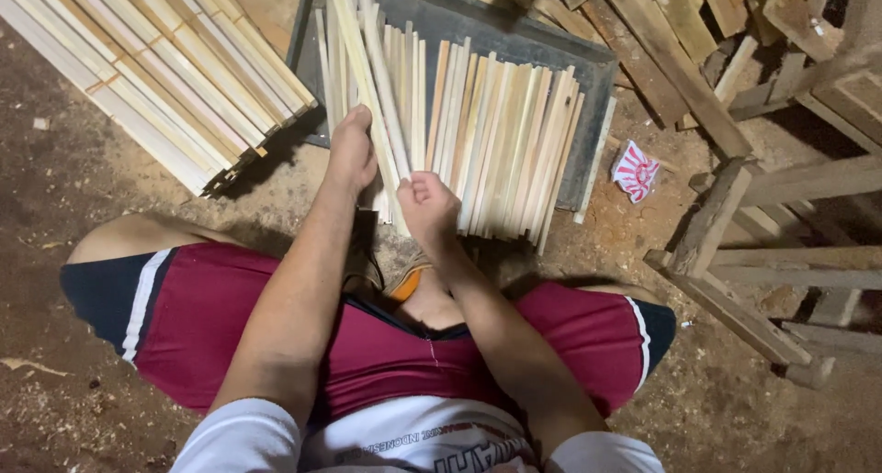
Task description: The person sits cross-legged on the floor and repeatedly picks up thin wooden sticks from a tray, inspects them by hand, and places them into a growing stack to the left. The process continues throughout the clip with no tools used.
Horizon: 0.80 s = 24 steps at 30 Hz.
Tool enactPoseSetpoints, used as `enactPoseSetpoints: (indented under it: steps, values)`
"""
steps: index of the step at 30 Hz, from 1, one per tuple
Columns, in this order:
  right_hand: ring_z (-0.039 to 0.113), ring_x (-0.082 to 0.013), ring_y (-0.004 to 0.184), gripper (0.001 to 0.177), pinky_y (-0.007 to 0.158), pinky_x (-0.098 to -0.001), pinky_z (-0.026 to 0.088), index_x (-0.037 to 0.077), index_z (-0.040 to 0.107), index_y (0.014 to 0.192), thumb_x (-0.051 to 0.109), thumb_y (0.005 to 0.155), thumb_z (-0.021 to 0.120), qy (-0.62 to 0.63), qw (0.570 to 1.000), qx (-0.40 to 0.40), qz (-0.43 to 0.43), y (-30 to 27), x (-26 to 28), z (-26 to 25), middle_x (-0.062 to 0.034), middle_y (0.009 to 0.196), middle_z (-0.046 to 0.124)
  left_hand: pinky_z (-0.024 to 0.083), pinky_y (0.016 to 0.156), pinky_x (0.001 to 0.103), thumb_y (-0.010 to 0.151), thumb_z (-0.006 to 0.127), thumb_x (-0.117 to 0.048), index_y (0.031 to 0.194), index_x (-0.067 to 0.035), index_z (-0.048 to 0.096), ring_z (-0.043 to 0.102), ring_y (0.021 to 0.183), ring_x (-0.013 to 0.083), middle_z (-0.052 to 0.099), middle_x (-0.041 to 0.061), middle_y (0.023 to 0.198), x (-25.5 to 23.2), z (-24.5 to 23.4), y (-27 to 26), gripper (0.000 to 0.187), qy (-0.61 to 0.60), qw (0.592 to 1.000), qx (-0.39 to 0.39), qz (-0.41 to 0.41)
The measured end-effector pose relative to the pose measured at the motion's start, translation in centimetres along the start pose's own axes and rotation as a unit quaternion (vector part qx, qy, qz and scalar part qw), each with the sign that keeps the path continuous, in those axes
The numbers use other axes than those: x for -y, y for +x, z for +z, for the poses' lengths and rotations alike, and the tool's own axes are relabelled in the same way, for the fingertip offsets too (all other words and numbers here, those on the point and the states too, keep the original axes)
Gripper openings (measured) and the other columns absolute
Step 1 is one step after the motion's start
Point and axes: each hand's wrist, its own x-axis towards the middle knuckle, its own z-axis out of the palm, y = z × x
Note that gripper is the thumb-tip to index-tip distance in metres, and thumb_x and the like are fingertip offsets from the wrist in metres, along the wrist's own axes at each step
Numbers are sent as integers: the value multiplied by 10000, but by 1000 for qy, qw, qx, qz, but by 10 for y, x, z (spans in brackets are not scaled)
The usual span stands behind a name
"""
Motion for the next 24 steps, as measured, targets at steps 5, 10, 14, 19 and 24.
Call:
enactPoseSetpoints:
  steps: [5, 10, 14, 19, 24]
  values:
    - [688, -247, 597, 77, 544, -361, 544, 128, 743, 860, 146, 797, 784, -71, 995, -22, -64, -6, -5, 2, -68, 679, 724, 703, 794, 465, 1068, 413, -271, 1339, -95, 490, 737, 816, 262, 694, 187, 1049, -68, 66, -112, 333, 21, 999, 23, -23]
    - [675, -281, 586, 103, 543, -386, 540, 102, 742, 870, 139, 795, 801, -72, 992, -13, -100, -9, -9, 3, -96, 675, 714, 710, 776, 438, 1066, 408, -284, 1320, -104, 499, 740, 815, 239, 702, 169, 1040, -76, 68, -124, 323, 34, 999, 23, -18]
    - [681, -281, 594, 93, 551, -379, 546, 108, 751, 888, 142, 814, 798, -69, 992, 5, -108, -10, -18, 6, -98, 690, 720, 714, 765, 382, 1059, 443, -334, 1256, -104, 519, 724, 805, 201, 690, 150, 1032, -93, 79, -149, 312, 73, 997, 26, -6]
    - [720, -266, 648, 85, 599, -365, 576, 132, 789, 931, 213, 904, 783, -31, 997, 49, -50, -2, -15, 9, -92, 724, 747, 693, 630, 272, 998, 633, -187, 1208, -23, 546, 670, 668, 120, 627, 48, 856, -117, 89, -174, 280, 146, 988, 12, 56]
    - [735, -382, 969, 270, 863, -522, 581, 115, 757, 1064, 357, 988, 662, -151, 963, 159, 158, 24, -62, 5, -164, 964, 773, 664, 532, 233, 1016, 573, -181, 1096, -32, 557, 654, 571, 93, 626, 38, 751, -143, 83, -180, 170, 159, 983, -28, 89]
